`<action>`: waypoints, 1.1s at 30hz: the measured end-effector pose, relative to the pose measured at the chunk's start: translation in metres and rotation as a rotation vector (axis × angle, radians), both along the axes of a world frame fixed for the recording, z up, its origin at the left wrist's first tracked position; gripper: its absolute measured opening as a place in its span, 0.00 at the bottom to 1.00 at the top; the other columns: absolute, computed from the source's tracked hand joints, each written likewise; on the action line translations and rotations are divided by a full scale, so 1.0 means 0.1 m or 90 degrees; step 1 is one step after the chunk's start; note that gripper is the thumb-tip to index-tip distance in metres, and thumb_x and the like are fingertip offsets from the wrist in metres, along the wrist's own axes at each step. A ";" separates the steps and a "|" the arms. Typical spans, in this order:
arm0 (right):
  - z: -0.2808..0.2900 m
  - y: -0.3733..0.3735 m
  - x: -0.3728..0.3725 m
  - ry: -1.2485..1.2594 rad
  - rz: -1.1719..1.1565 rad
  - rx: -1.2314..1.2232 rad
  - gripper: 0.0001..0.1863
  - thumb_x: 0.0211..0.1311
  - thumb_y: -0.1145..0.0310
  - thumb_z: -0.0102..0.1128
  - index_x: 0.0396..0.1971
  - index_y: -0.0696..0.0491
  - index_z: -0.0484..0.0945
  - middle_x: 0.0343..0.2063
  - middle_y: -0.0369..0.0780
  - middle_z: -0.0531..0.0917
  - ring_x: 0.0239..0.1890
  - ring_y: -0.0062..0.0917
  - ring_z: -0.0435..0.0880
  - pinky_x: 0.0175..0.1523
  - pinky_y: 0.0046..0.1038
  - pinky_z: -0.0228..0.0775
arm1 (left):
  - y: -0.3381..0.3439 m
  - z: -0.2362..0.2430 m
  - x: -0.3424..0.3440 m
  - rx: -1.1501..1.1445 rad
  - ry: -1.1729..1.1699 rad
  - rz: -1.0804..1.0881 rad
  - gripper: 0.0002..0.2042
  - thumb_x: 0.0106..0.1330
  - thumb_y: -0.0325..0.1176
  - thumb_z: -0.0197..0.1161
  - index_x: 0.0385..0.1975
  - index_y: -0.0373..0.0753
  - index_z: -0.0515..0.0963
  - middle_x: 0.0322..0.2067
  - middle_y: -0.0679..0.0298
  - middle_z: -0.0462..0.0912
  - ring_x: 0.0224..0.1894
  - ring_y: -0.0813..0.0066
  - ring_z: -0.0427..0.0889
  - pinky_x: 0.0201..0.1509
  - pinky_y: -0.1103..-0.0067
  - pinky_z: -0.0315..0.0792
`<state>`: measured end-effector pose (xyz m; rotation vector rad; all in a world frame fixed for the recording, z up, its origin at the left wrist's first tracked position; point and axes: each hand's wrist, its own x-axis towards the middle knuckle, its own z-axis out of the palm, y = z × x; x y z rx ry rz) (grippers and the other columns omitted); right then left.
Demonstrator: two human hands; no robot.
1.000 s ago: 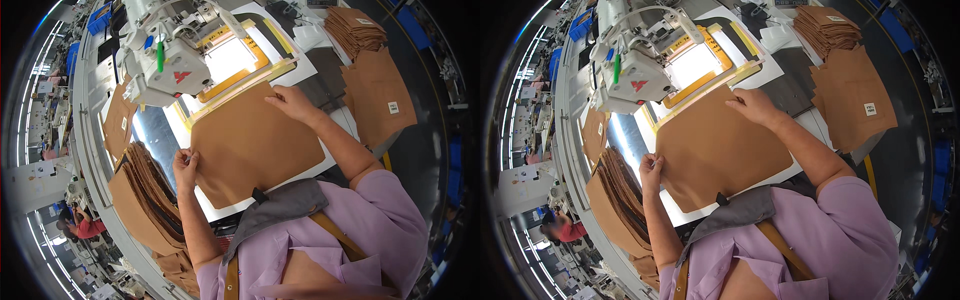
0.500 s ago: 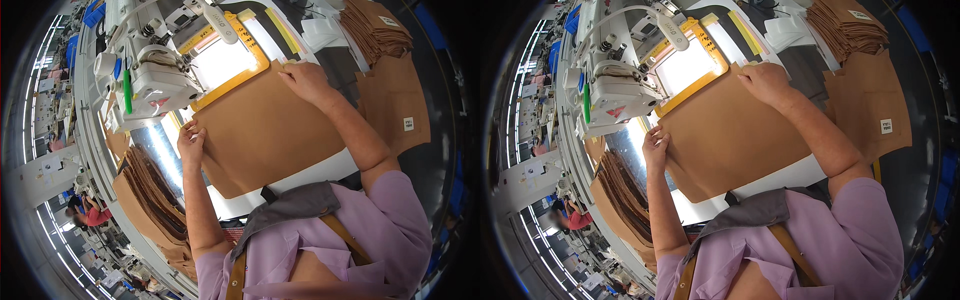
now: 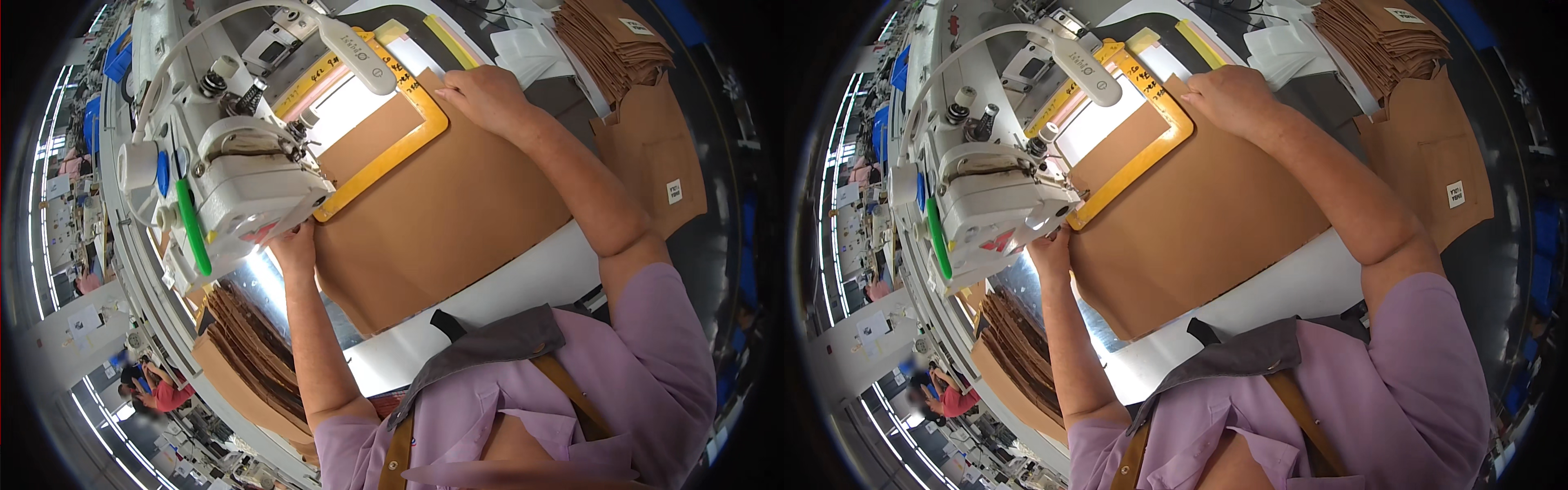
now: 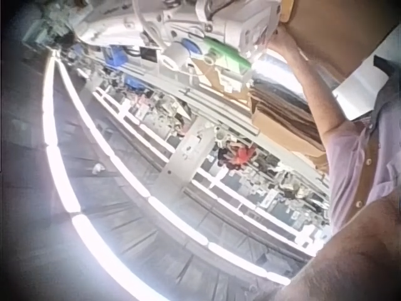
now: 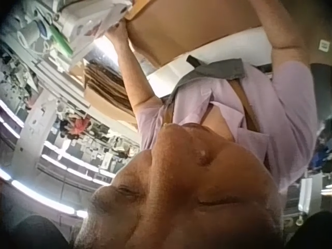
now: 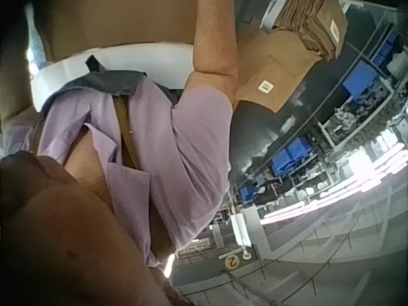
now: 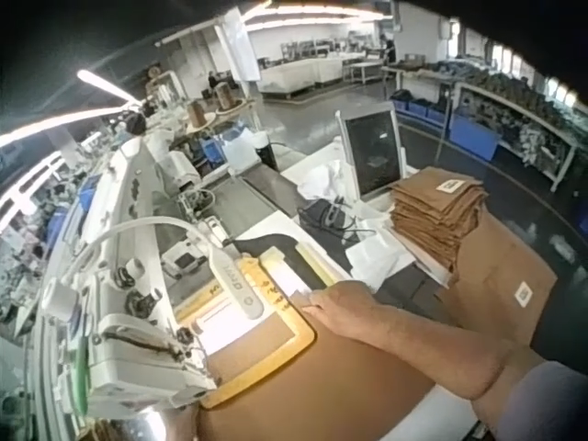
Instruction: Using an industrial sewing machine to stitch leather pockets onto material.
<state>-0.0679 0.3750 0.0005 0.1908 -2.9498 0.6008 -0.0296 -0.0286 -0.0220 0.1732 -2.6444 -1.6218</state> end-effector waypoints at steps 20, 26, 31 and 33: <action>-0.13 -0.11 -1.79 0.230 0.050 0.153 0.20 0.68 0.51 0.61 0.43 0.54 0.84 0.36 0.45 0.88 0.42 0.41 0.87 0.57 0.47 0.72 | -1.02 -0.40 -0.40 0.198 0.062 0.055 0.16 0.68 0.34 0.68 0.51 0.31 0.81 0.50 0.55 0.86 0.50 0.61 0.82 0.59 0.64 0.74; -0.10 0.07 -0.95 0.356 0.064 -0.058 0.13 0.67 0.59 0.63 0.44 0.52 0.84 0.40 0.43 0.87 0.48 0.42 0.85 0.55 0.43 0.75 | -0.73 -0.35 -0.12 0.043 0.075 0.079 0.16 0.69 0.35 0.67 0.51 0.31 0.81 0.50 0.54 0.85 0.51 0.59 0.82 0.59 0.63 0.74; -0.15 0.37 0.19 0.150 0.088 -0.061 0.24 0.70 0.56 0.63 0.61 0.50 0.75 0.63 0.42 0.78 0.66 0.37 0.76 0.71 0.44 0.63 | 0.05 0.08 0.57 -0.434 0.149 -0.040 0.20 0.73 0.41 0.64 0.56 0.33 0.79 0.59 0.53 0.82 0.61 0.53 0.79 0.68 0.59 0.66; -0.14 0.37 0.47 0.142 0.095 -0.036 0.27 0.70 0.58 0.63 0.66 0.51 0.72 0.66 0.43 0.75 0.69 0.37 0.72 0.75 0.45 0.57 | 0.21 0.19 0.83 -0.578 0.134 -0.142 0.35 0.78 0.58 0.45 0.72 0.33 0.64 0.70 0.49 0.71 0.74 0.53 0.66 0.77 0.50 0.50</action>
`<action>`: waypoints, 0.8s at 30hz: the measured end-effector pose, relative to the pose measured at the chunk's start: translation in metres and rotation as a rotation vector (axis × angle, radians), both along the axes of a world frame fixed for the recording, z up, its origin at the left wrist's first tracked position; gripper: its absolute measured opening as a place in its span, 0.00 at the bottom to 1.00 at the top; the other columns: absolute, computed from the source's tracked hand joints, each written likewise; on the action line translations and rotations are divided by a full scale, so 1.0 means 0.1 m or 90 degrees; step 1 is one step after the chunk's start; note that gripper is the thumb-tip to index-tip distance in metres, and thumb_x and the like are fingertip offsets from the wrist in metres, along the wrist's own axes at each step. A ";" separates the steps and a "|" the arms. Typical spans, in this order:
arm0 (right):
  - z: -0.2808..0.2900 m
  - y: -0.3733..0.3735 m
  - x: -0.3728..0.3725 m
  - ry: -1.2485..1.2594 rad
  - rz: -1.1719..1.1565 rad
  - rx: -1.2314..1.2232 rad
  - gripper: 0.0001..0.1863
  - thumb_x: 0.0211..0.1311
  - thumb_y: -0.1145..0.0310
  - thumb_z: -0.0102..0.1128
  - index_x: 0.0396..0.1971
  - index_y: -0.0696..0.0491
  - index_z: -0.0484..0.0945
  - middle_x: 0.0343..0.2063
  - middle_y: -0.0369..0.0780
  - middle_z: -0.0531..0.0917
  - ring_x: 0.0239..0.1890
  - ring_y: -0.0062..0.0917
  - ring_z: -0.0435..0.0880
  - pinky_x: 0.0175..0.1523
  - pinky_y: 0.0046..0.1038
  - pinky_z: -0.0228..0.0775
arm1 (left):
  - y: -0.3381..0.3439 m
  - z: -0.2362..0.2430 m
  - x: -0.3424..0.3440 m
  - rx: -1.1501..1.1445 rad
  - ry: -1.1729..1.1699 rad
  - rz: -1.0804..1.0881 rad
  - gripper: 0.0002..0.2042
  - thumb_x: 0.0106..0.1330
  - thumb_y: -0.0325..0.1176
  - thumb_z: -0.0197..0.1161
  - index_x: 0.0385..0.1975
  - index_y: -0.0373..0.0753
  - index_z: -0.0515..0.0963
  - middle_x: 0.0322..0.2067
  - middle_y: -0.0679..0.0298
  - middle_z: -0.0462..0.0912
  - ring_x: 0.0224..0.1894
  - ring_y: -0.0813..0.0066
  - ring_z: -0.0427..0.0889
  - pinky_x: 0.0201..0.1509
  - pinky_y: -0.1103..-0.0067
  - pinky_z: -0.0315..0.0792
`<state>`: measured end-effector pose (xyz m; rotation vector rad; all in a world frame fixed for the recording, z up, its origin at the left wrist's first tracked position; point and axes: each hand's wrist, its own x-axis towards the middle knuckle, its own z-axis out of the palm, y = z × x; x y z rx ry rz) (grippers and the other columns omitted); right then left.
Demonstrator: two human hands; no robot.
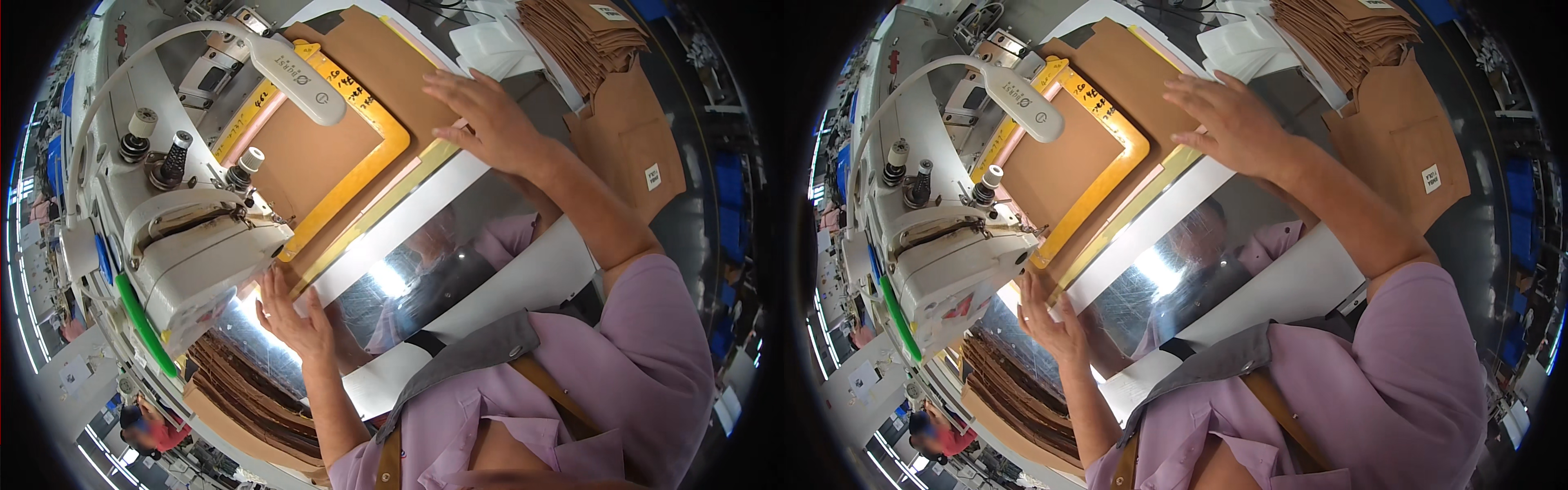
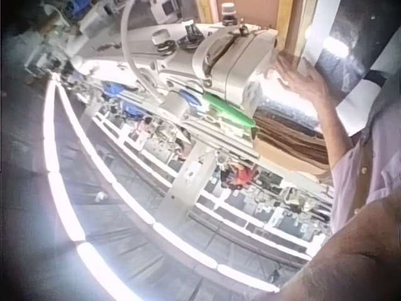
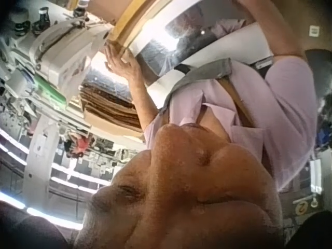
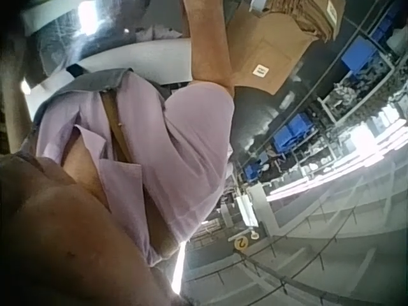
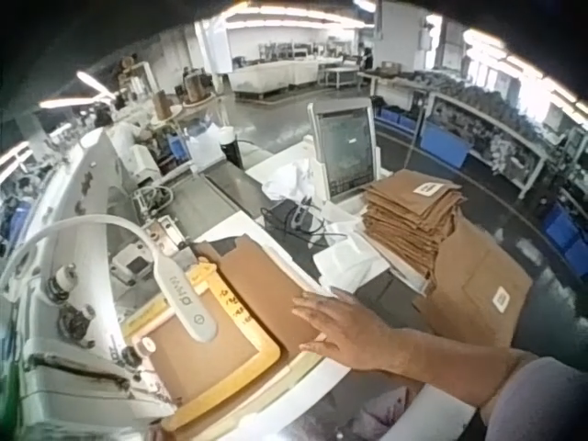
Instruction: Using an industrial sewing machine to stitch leather pockets onto material.
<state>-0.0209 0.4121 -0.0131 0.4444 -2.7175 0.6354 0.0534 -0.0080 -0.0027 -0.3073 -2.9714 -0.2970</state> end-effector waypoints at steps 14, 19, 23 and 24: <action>-0.20 -0.08 0.39 -0.016 -0.008 0.143 0.34 0.76 0.48 0.51 0.71 0.56 0.67 0.73 0.44 0.67 0.79 0.33 0.58 0.81 0.51 0.43 | -0.07 -0.10 -0.07 -0.087 -0.067 -0.011 0.43 0.75 0.67 0.39 0.77 0.37 0.56 0.76 0.50 0.60 0.79 0.56 0.55 0.81 0.51 0.33; -0.08 -0.14 0.37 -0.024 0.023 0.113 0.30 0.72 0.54 0.58 0.68 0.54 0.70 0.71 0.44 0.71 0.77 0.35 0.62 0.79 0.50 0.46 | -0.06 -0.18 -0.09 -0.050 -0.025 0.014 0.39 0.73 0.59 0.50 0.77 0.38 0.58 0.76 0.53 0.61 0.80 0.61 0.55 0.81 0.53 0.36; -0.08 -0.07 0.33 -0.020 -0.004 0.130 0.30 0.72 0.56 0.58 0.69 0.53 0.70 0.71 0.43 0.71 0.76 0.35 0.63 0.79 0.49 0.48 | 0.00 -0.10 -0.09 0.022 0.006 0.011 0.38 0.69 0.55 0.58 0.74 0.37 0.63 0.75 0.54 0.63 0.79 0.60 0.57 0.81 0.53 0.38; -0.09 -0.08 0.32 -0.013 -0.024 0.140 0.30 0.72 0.57 0.57 0.69 0.52 0.69 0.71 0.43 0.71 0.76 0.36 0.64 0.79 0.48 0.49 | -0.01 -0.11 -0.06 0.016 0.022 0.001 0.37 0.70 0.54 0.58 0.73 0.37 0.64 0.74 0.54 0.64 0.78 0.61 0.58 0.81 0.54 0.39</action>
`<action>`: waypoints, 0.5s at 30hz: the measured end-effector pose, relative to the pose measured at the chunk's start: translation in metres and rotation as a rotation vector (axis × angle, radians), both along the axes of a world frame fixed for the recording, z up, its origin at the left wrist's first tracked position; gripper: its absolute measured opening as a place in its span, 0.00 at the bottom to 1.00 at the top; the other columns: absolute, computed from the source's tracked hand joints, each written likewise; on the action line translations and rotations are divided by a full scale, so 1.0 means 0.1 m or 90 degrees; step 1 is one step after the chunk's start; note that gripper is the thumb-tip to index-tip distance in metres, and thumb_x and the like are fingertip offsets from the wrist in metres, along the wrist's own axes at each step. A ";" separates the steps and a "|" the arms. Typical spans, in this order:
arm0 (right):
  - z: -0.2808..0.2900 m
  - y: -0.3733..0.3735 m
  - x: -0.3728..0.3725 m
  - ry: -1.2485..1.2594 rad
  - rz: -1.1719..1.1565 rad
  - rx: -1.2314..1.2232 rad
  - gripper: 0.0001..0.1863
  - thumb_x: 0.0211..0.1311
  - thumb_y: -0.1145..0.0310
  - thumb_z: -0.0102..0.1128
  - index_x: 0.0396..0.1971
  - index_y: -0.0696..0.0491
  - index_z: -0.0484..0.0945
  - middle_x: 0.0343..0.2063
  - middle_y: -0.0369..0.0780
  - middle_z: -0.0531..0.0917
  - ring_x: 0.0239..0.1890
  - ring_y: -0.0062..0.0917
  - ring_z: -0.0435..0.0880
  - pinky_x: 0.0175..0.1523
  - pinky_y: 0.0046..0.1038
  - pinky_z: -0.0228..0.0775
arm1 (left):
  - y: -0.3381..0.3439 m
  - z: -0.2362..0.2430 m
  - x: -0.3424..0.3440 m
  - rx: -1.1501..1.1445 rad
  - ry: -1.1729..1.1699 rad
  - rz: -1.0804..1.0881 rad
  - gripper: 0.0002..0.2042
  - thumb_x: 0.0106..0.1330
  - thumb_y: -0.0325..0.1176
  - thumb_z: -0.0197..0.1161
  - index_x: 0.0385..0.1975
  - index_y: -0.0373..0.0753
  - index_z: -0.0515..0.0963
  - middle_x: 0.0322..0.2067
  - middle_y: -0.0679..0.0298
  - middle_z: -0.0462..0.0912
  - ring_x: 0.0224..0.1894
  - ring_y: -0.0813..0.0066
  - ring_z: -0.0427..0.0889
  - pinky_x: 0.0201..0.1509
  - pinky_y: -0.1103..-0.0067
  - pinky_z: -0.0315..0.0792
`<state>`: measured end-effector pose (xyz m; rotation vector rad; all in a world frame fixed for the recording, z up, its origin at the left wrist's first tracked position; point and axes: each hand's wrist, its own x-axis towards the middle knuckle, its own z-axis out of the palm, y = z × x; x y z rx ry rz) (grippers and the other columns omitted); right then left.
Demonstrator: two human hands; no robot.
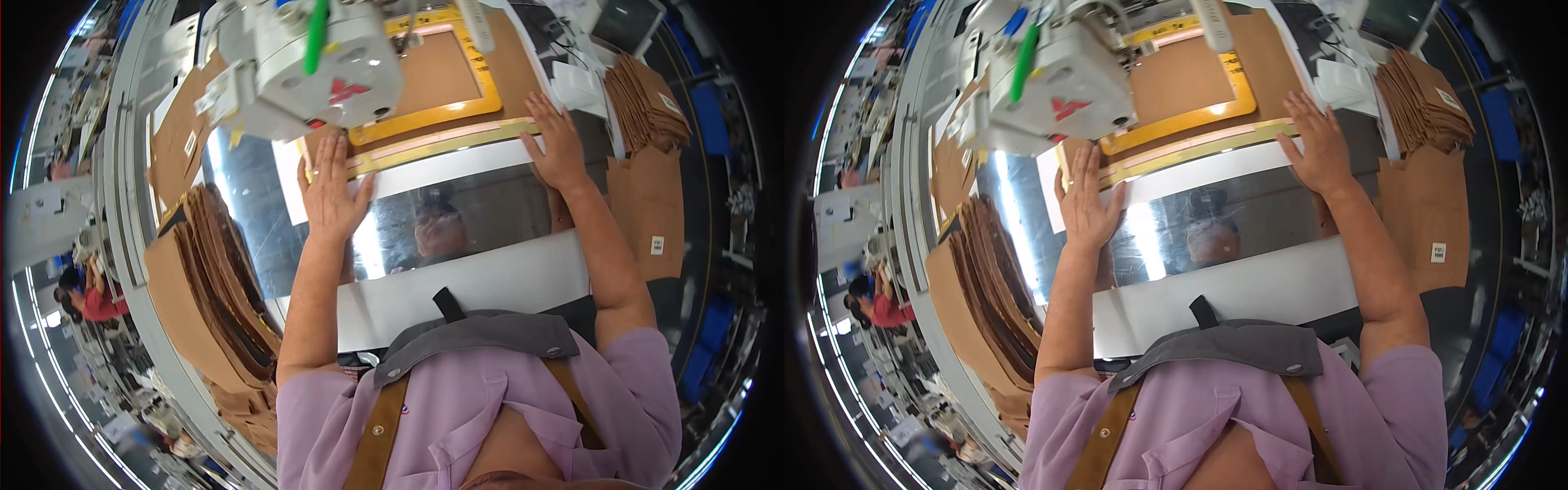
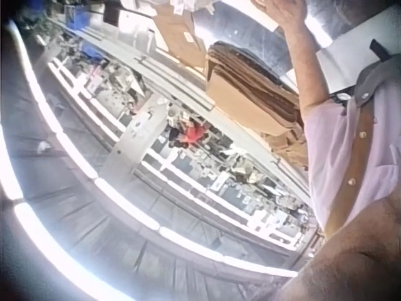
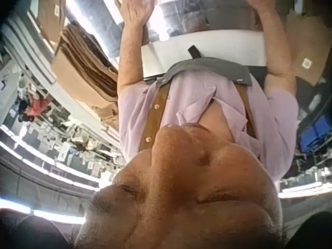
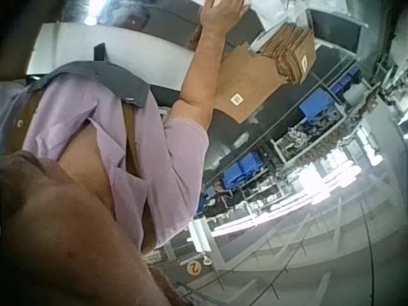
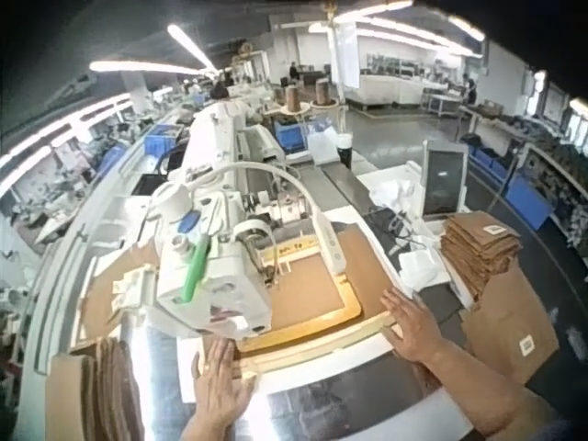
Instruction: Using an industrial sewing machine to stitch leather pockets onto material.
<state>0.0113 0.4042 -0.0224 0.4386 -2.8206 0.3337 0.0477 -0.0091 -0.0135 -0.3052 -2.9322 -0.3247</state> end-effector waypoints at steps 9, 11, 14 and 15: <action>-0.08 0.03 -0.02 -0.001 0.007 0.032 0.30 0.74 0.56 0.54 0.72 0.49 0.68 0.72 0.40 0.71 0.77 0.33 0.63 0.79 0.47 0.49 | -0.01 -0.10 0.22 0.062 0.026 0.011 0.39 0.71 0.60 0.55 0.72 0.34 0.66 0.72 0.48 0.66 0.77 0.53 0.61 0.80 0.55 0.43; -0.08 0.03 -0.03 -0.008 -0.005 0.033 0.30 0.74 0.56 0.53 0.72 0.48 0.68 0.72 0.40 0.71 0.77 0.33 0.63 0.80 0.47 0.49 | -0.01 -0.11 0.22 0.066 0.032 0.014 0.40 0.71 0.61 0.55 0.72 0.34 0.66 0.72 0.47 0.67 0.77 0.52 0.62 0.80 0.55 0.43; -0.07 0.02 -0.02 -0.011 -0.016 0.044 0.29 0.74 0.55 0.53 0.72 0.47 0.68 0.72 0.39 0.71 0.77 0.32 0.63 0.80 0.47 0.50 | -0.02 -0.10 0.23 0.024 0.065 0.039 0.40 0.70 0.62 0.55 0.71 0.33 0.66 0.71 0.47 0.68 0.76 0.53 0.63 0.80 0.55 0.42; -0.07 0.02 -0.02 -0.012 -0.016 0.048 0.30 0.74 0.55 0.53 0.72 0.47 0.67 0.72 0.39 0.70 0.77 0.32 0.63 0.80 0.47 0.49 | -0.02 -0.10 0.24 0.019 0.045 0.048 0.41 0.70 0.62 0.54 0.71 0.33 0.66 0.71 0.47 0.68 0.76 0.54 0.63 0.80 0.55 0.41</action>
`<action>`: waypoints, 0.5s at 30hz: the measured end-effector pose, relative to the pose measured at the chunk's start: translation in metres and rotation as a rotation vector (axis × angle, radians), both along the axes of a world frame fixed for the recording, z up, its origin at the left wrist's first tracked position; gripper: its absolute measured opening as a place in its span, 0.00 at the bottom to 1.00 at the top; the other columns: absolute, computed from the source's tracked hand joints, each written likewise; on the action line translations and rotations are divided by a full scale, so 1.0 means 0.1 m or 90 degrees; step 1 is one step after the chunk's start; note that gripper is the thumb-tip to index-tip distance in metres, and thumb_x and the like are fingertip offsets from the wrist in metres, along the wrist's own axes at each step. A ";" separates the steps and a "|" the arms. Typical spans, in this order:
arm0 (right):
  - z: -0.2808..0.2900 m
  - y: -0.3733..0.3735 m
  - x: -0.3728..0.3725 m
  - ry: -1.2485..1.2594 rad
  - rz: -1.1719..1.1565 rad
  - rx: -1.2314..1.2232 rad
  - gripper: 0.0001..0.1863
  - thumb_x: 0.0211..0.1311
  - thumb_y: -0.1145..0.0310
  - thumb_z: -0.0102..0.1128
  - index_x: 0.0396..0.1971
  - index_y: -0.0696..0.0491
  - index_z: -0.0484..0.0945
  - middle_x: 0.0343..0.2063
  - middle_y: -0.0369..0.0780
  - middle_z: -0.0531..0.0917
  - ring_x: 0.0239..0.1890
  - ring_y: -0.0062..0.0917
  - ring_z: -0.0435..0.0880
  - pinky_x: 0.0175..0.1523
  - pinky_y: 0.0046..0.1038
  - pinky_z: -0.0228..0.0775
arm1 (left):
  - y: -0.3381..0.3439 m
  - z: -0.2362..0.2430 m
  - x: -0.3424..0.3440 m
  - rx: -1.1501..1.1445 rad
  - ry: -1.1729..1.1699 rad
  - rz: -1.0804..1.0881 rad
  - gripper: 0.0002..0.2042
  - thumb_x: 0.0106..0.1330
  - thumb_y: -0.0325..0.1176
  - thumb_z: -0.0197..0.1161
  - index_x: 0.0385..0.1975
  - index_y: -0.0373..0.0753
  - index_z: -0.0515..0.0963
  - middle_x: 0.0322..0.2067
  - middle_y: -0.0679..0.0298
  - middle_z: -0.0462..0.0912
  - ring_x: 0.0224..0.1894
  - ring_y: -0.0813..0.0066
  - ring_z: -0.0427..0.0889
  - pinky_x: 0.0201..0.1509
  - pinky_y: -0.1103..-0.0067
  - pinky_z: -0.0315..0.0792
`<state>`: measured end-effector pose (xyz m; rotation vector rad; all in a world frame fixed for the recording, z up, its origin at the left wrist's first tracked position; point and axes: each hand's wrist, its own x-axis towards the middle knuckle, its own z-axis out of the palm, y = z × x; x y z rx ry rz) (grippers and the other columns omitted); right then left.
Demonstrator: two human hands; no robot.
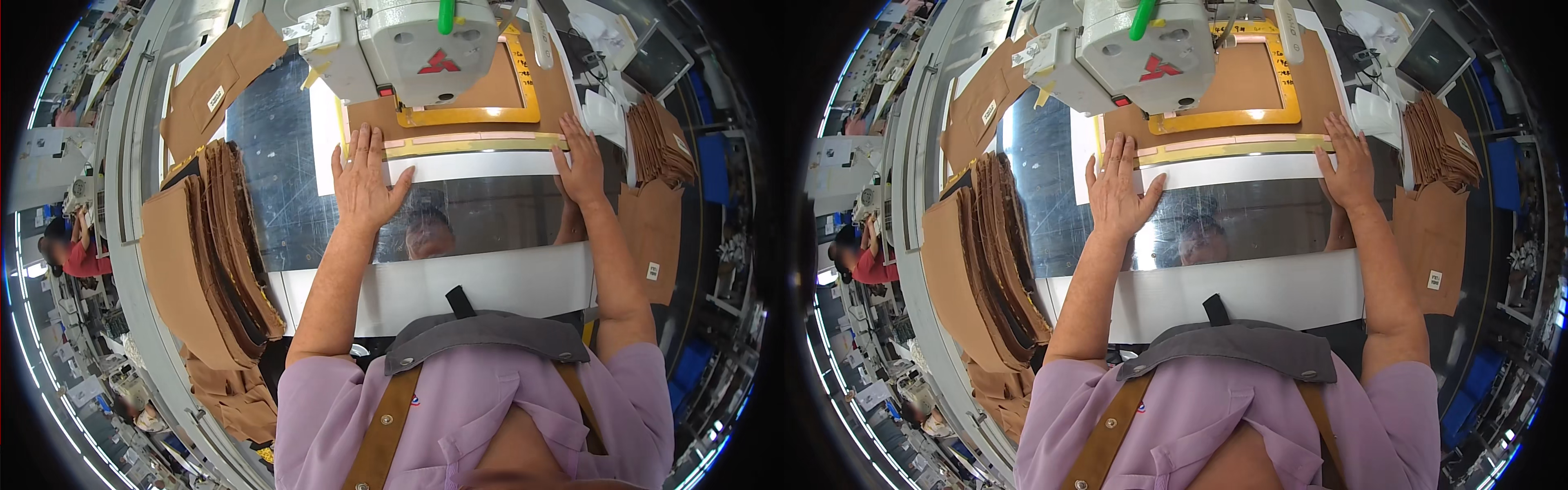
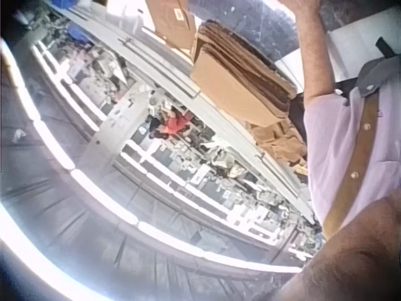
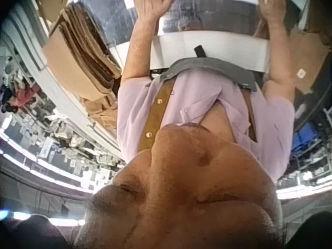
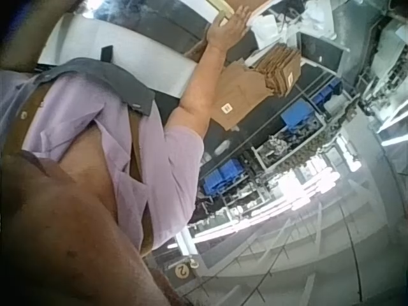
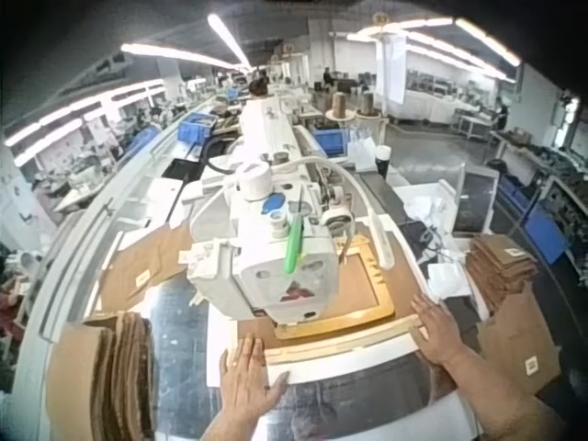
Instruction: Using an industrial sewing machine to stitch leather pockets onto material.
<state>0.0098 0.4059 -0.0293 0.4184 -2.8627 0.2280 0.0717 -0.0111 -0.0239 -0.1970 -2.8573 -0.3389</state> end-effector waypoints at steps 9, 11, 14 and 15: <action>0.01 -0.01 0.00 0.023 0.028 -0.034 0.33 0.72 0.56 0.56 0.74 0.48 0.63 0.73 0.41 0.69 0.78 0.35 0.61 0.80 0.48 0.47 | 0.03 0.01 0.05 -0.049 -0.010 0.040 0.38 0.71 0.58 0.54 0.71 0.33 0.66 0.72 0.50 0.69 0.76 0.59 0.64 0.80 0.55 0.39; 0.04 -0.02 0.01 0.038 0.031 -0.049 0.34 0.72 0.56 0.56 0.74 0.48 0.63 0.73 0.41 0.69 0.78 0.35 0.61 0.80 0.49 0.47 | 0.05 0.00 0.09 -0.038 -0.017 0.047 0.37 0.70 0.56 0.56 0.71 0.34 0.66 0.71 0.50 0.69 0.76 0.60 0.64 0.80 0.55 0.39; 0.03 -0.01 0.01 0.016 0.050 -0.048 0.34 0.71 0.55 0.57 0.74 0.48 0.63 0.73 0.41 0.69 0.78 0.36 0.61 0.80 0.49 0.46 | 0.08 0.06 0.10 -0.010 0.014 0.061 0.35 0.68 0.52 0.59 0.71 0.36 0.67 0.71 0.52 0.70 0.75 0.62 0.65 0.80 0.56 0.40; 0.02 0.00 0.01 0.015 0.055 -0.051 0.34 0.71 0.55 0.57 0.74 0.48 0.63 0.73 0.41 0.69 0.78 0.36 0.61 0.80 0.50 0.46 | 0.10 0.08 0.11 0.008 0.052 0.070 0.35 0.67 0.51 0.60 0.71 0.37 0.67 0.70 0.54 0.71 0.75 0.63 0.66 0.80 0.56 0.40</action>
